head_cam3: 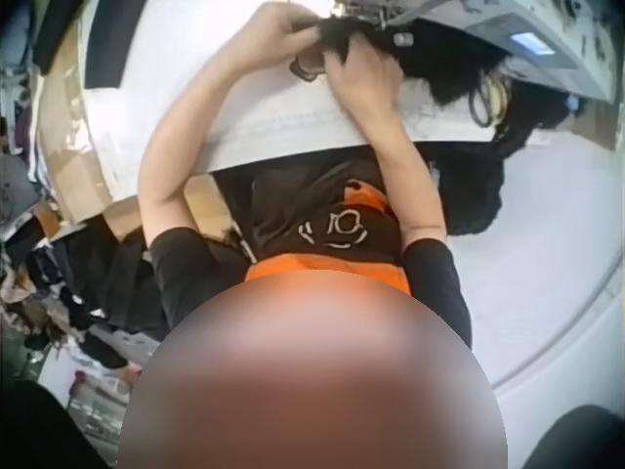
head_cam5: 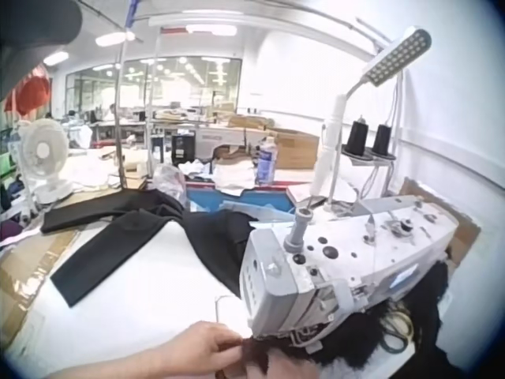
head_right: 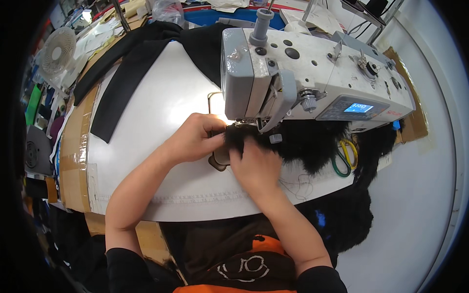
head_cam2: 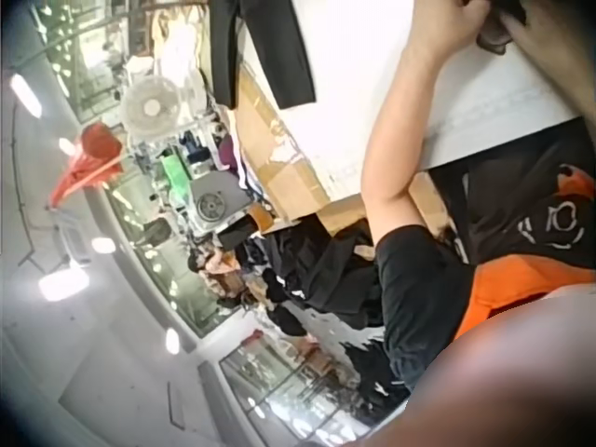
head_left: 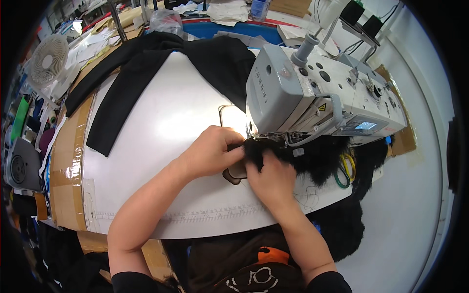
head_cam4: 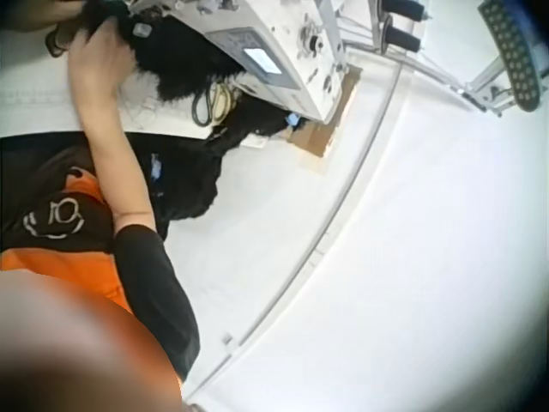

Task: Sewing black fur trim onto a black garment piece using an industrial sewing machine and trimming excess thread with scissors.

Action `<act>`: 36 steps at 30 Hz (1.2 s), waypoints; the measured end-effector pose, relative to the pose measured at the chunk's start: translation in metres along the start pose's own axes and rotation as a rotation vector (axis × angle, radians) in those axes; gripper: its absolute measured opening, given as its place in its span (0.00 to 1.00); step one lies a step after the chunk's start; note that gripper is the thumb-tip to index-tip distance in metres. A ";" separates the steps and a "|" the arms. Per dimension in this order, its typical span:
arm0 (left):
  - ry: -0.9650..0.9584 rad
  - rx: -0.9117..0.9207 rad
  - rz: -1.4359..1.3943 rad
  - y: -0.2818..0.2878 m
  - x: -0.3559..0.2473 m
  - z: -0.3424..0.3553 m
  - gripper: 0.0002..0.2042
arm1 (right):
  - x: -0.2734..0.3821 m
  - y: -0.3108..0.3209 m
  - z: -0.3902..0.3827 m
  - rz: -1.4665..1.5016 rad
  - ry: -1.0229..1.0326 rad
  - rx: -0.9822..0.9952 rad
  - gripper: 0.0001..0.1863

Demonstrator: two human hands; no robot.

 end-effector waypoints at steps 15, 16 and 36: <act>-0.407 -0.181 0.134 -0.007 0.004 -0.004 0.14 | -0.023 0.010 -0.005 -0.125 0.617 -0.153 0.09; -0.443 -0.163 0.204 -0.006 0.005 -0.004 0.15 | -0.023 0.010 -0.004 -0.124 0.614 -0.152 0.09; -0.658 -0.082 0.428 -0.011 -0.005 -0.002 0.09 | -0.034 0.008 -0.006 -0.114 0.652 -0.141 0.12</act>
Point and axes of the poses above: each hand's wrist, its own z-axis towards the middle knuckle, its own y-axis out of the back of the hand, x = y × z, the point moved 4 cm from there along z, towards the middle knuckle, and after that the axes turned 10 degrees about -x, right-handed, at the moved point
